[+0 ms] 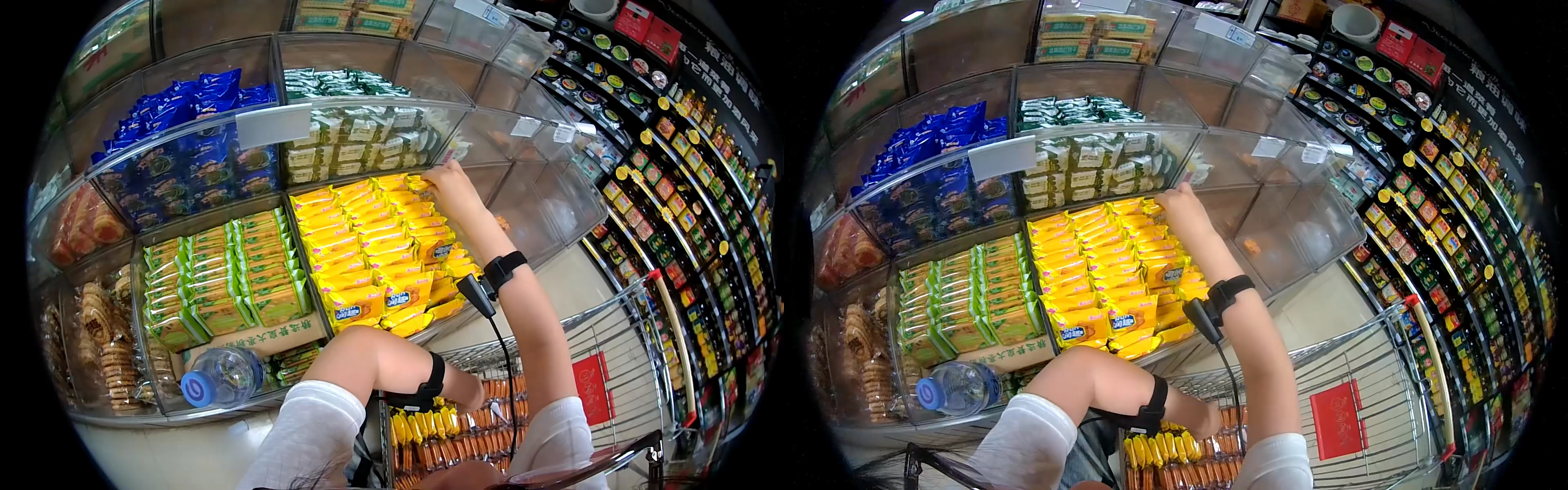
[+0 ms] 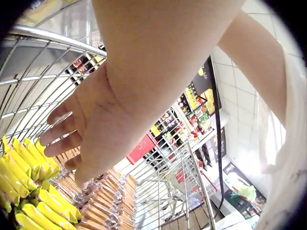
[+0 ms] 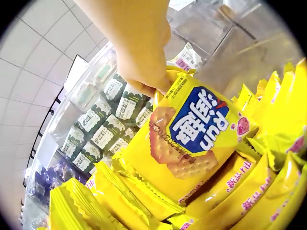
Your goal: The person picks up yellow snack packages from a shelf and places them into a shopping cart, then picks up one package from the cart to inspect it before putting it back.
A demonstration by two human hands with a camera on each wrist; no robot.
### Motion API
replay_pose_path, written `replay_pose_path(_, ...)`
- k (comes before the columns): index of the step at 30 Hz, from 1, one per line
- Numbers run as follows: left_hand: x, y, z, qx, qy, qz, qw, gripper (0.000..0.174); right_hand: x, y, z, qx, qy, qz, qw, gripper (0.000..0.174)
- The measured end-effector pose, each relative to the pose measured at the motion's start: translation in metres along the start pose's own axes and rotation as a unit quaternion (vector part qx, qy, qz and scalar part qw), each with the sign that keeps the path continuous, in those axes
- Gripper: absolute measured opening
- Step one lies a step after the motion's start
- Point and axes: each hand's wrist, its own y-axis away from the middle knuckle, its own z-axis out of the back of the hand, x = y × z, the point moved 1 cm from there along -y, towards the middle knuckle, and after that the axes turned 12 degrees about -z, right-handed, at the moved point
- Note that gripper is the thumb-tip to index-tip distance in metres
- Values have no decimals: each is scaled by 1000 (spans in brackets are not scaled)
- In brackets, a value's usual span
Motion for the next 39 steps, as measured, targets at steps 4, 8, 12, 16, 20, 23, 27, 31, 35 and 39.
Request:
replay_pose_path(4, 2, -8, -6, 0, -15, -17, 1000, 23, 2, -2, 2, 5, -27, -2, 1000, 21)
replay_pose_path(8, 1, -7, -3, 11, -5, -9, 1000, 25, -4, -6, -3, 28, -66, -13, 997, 22)
replay_pose_path(12, -9, 30, 25, -2, -20, -40, 999, 25, 0, -9, 0, 33, -63, -15, 997, 19)
replay_pose_path(16, -5, 11, 9, 28, 17, 3, 999, 25, -5, -11, -10, 66, -64, -44, 995, 25)
replay_pose_path(20, 5, -13, -12, -20, 22, -10, 999, 27, -21, -2, -29, 72, -70, -55, 993, 21)
replay_pose_path(23, 5, -14, -8, -20, 22, -7, 1000, 27, -16, 9, -24, 51, -58, -40, 996, 17)
replay_pose_path(27, 4, -16, -7, 15, -8, -9, 1000, 25, -19, 13, -26, 68, -96, -75, 990, 21)
replay_pose_path(31, 4, -10, -3, 25, 17, 27, 999, 24, -23, 17, -20, 77, -148, -85, 982, 28)
replay_pose_path(35, 3, 10, 7, 31, 13, 14, 999, 24, -19, 37, 28, 38, -190, -81, 978, 28)
replay_pose_path(39, 0, 39, 33, 41, 4, -31, 999, 25, -18, 117, 77, 37, -153, -68, 985, 25)
